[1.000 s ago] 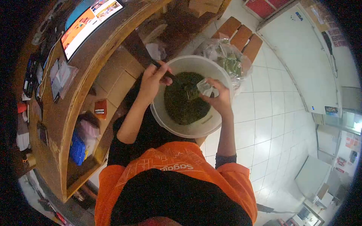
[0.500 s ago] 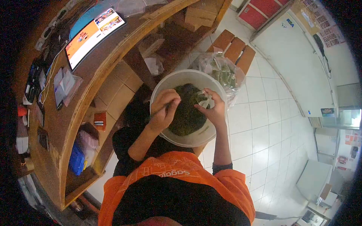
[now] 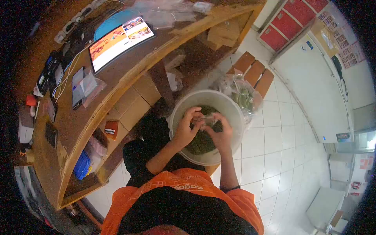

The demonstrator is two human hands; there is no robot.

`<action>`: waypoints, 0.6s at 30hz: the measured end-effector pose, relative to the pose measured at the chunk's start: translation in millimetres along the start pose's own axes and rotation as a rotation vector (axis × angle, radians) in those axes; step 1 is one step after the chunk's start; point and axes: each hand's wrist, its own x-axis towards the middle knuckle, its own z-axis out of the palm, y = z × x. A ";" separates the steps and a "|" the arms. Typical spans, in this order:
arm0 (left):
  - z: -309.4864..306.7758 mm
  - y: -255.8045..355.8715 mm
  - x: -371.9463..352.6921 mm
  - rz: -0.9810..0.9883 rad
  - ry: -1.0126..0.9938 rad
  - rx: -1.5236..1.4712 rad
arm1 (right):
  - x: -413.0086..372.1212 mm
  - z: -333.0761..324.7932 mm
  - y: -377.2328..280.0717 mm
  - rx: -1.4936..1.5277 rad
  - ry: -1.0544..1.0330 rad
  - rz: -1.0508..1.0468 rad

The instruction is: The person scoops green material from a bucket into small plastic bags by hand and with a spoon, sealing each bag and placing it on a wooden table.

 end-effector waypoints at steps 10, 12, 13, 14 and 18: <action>-5.9 -11.9 -8.2 -0.038 0.205 -0.311 | -8.6 2.2 17.2 0.389 0.026 0.190; -7.8 -14.9 -8.3 -0.083 0.214 -0.330 | -8.3 3.4 14.5 0.331 -0.025 0.147; -8.1 -17.2 -9.7 -0.081 0.240 -0.321 | -8.0 3.2 14.4 0.257 -0.042 0.109; -8.6 -20.0 -11.4 -0.085 0.223 -0.285 | -10.3 5.5 18.4 0.267 -0.040 0.150; -19.0 2.8 -10.7 -0.091 0.171 -0.188 | -8.9 5.9 14.4 0.225 -0.067 0.137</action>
